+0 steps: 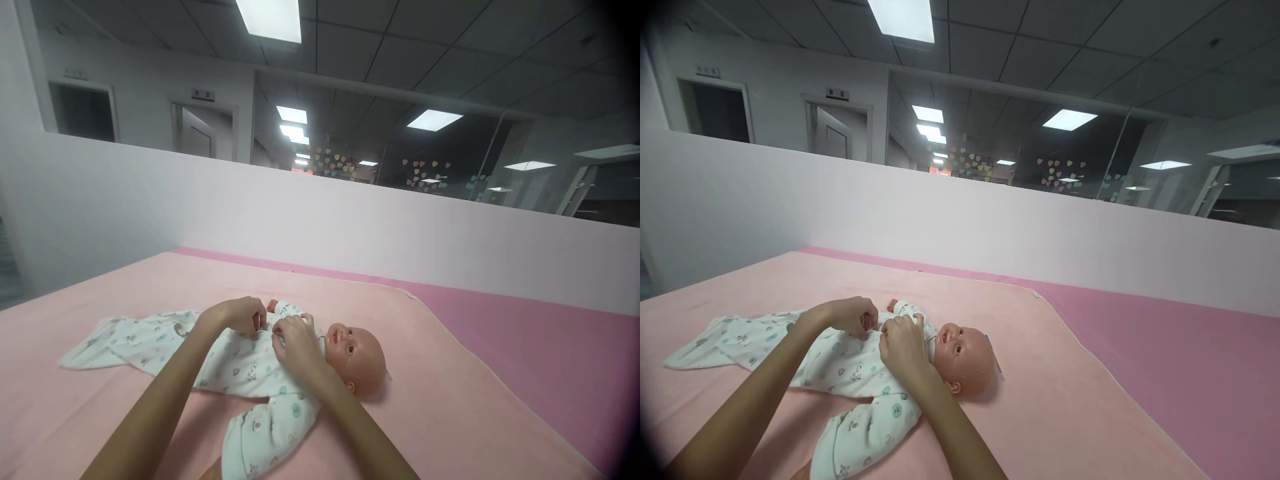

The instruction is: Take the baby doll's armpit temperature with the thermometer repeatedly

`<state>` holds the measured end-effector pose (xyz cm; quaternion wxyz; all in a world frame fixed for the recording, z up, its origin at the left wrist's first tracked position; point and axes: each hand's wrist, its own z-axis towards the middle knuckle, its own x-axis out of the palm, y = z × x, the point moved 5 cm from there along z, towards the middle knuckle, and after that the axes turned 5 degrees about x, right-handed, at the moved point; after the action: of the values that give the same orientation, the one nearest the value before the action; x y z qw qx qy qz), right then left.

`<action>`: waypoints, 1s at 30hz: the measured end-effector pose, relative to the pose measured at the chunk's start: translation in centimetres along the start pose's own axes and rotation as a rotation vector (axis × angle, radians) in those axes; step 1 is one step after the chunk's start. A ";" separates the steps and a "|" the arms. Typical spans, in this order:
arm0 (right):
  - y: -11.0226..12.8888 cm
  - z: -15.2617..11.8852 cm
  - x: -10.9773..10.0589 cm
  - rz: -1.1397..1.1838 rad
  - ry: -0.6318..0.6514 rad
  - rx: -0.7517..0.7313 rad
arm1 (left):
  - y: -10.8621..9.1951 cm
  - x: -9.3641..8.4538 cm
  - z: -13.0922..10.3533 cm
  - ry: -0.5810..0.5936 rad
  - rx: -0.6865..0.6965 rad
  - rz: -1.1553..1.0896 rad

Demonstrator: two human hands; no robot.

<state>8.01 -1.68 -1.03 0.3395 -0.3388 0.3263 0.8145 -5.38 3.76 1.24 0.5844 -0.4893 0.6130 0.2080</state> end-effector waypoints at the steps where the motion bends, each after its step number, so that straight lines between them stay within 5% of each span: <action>1: 0.2 -0.1 0.2 -0.012 -0.010 -0.018 | 0.1 -0.1 -0.1 0.007 -0.001 -0.006; 10: 1.6 0.6 1.5 -0.109 0.008 -0.039 | 0.1 -0.5 -0.3 -0.017 0.099 -0.011; 17: 2.7 2.3 1.2 -0.048 0.220 0.021 | -1.0 -0.7 -0.9 -0.090 0.124 0.026; 30: 1.9 1.1 2.5 0.113 0.139 0.097 | 0.9 0.2 0.3 -0.051 0.243 -0.250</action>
<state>4.83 -1.06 -1.83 0.2854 -0.3588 0.4068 0.7902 -5.96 4.31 0.68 0.6759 -0.4820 0.5531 0.0702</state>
